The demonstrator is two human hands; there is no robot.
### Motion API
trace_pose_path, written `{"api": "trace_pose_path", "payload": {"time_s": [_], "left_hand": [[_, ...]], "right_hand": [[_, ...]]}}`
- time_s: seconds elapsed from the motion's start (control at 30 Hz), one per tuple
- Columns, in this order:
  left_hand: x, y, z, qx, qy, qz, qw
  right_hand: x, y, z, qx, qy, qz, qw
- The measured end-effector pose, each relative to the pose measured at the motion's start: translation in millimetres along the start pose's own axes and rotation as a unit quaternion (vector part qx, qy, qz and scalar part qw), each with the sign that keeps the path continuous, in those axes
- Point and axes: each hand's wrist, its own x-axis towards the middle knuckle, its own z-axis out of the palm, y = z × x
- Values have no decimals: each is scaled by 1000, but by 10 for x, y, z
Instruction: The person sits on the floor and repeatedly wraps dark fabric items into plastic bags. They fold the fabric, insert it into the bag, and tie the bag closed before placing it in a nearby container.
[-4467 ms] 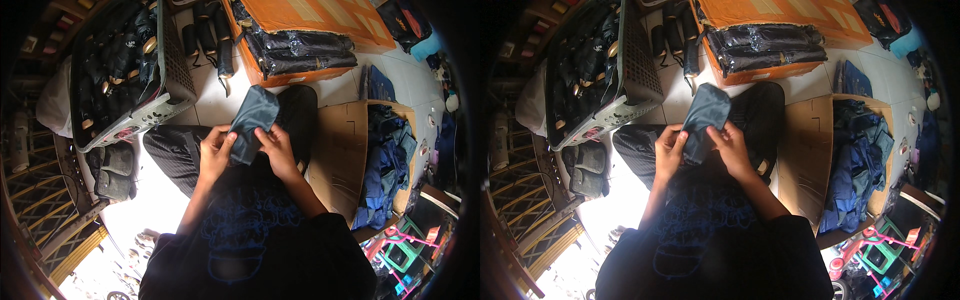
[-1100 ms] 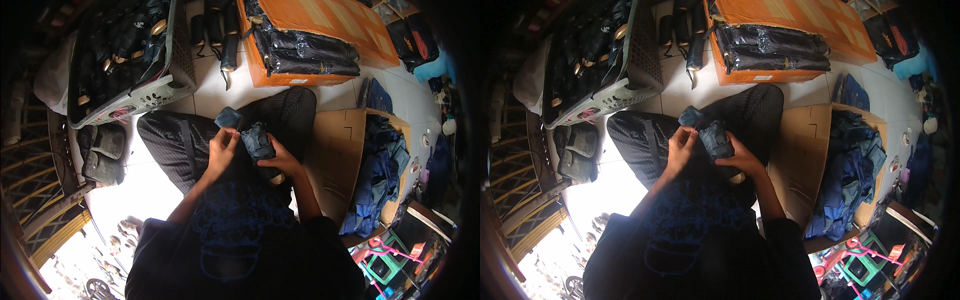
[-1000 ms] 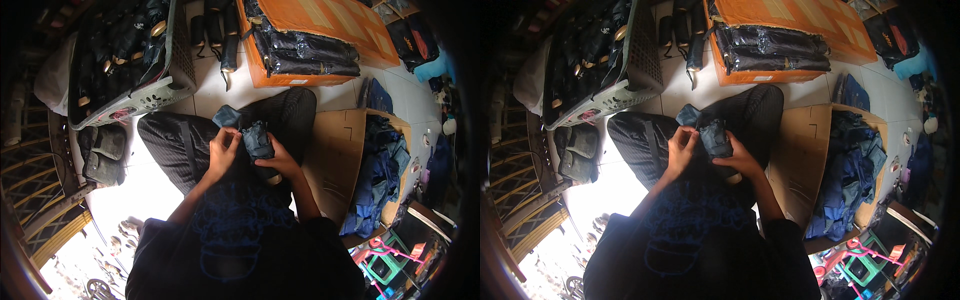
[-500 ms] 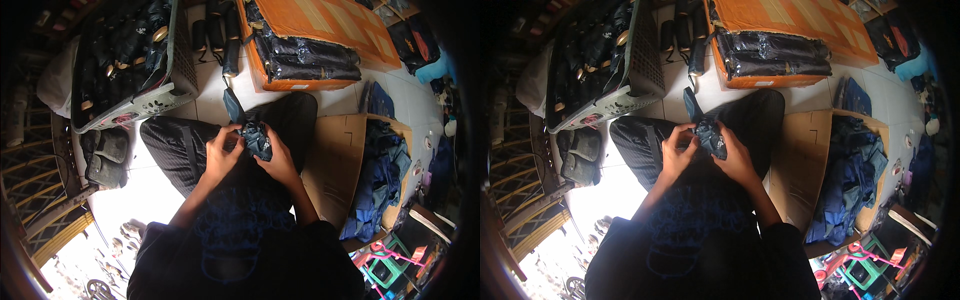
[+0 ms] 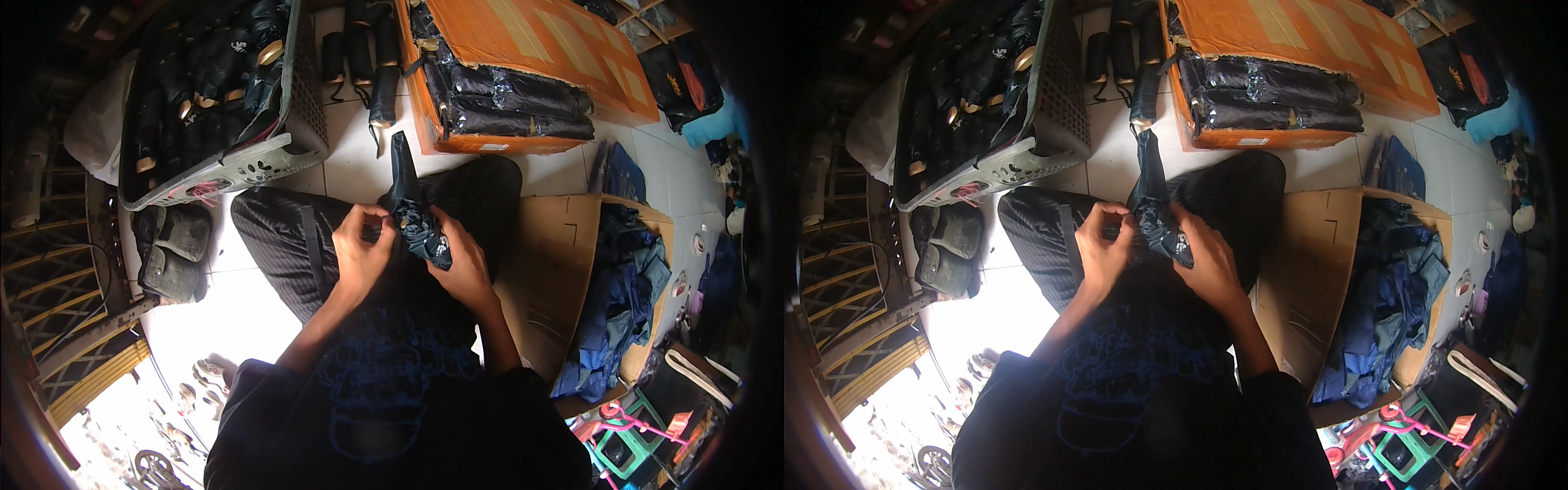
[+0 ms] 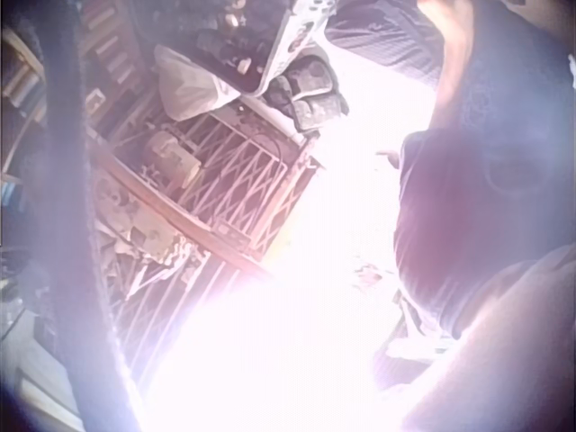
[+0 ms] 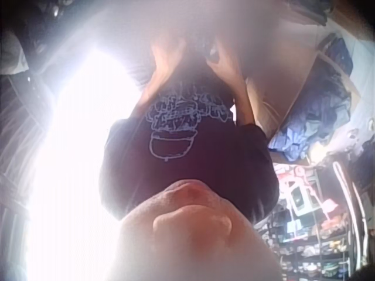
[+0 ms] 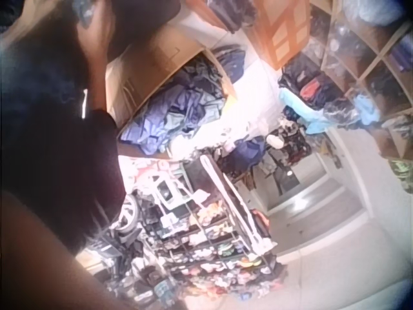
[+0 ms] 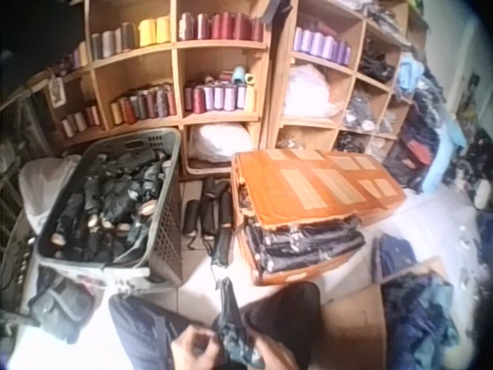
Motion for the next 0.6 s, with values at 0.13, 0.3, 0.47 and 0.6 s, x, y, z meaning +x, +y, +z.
{"api": "trace_pose_path", "payload": {"time_s": [0.13,0.3,0.47,0.6], "left_hand": [[5,-34,37,-10,40,33,999],[-41,9,69,-13,45,178,983],[-119,0,138,-344,10,-55,937],[-119,-76,257,-389,55,-143,908]], "right_hand": [[11,-40,-3,-42,0,-22,999],[19,-72,-5,-8,2,7,1000],[23,-74,1,63,29,22,997],[55,-176,-46,94,23,10,995]]}}
